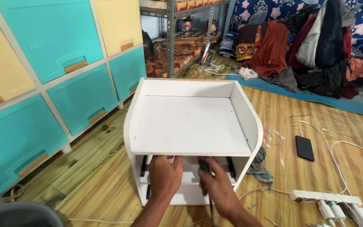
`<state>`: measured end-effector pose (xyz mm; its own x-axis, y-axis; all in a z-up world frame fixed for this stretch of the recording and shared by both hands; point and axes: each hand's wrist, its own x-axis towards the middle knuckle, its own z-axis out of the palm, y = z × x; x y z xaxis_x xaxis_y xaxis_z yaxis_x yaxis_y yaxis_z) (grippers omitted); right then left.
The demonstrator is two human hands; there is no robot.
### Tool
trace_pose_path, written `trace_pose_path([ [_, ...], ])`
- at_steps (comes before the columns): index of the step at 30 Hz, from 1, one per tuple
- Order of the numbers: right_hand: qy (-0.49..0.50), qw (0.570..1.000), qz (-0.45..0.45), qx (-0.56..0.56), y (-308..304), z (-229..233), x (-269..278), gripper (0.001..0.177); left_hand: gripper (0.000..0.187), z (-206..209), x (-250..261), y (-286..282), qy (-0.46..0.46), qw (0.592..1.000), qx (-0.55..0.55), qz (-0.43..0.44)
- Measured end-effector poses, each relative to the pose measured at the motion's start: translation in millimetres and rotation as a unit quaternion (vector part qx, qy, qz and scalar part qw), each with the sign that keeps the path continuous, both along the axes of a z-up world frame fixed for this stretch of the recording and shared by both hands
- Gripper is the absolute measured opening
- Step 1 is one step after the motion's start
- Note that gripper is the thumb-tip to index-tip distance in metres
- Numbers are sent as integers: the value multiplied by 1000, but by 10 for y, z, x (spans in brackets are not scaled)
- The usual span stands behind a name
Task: The person assembles a small white wooden cabinet using a screwdriver. They insert and tighten screws into the cabinet's joints, rotate the cabinet to access different sides, and wipe the surface with a cloth.
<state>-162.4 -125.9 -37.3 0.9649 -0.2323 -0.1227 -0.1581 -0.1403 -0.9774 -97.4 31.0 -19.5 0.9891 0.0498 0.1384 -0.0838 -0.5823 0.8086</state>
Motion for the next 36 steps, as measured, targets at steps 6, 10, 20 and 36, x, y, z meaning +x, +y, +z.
trace_pose_path([
  [6, 42, 971, 5, 237, 140, 497, 450, 9, 42, 213, -72, 7, -123, 992, 8, 37],
  [10, 52, 974, 6, 218, 172, 653, 428, 7, 32, 204, -69, 125, -242, 968, 63, 14],
  [20, 65, 972, 20, 224, 175, 726, 391, 7, 73, 423, -43, 287, -425, 869, 245, 60],
  [36, 93, 973, 10, 212, -34, 806, 923, 11, 40, 860, 817, 819, -465, 832, 288, -93],
])
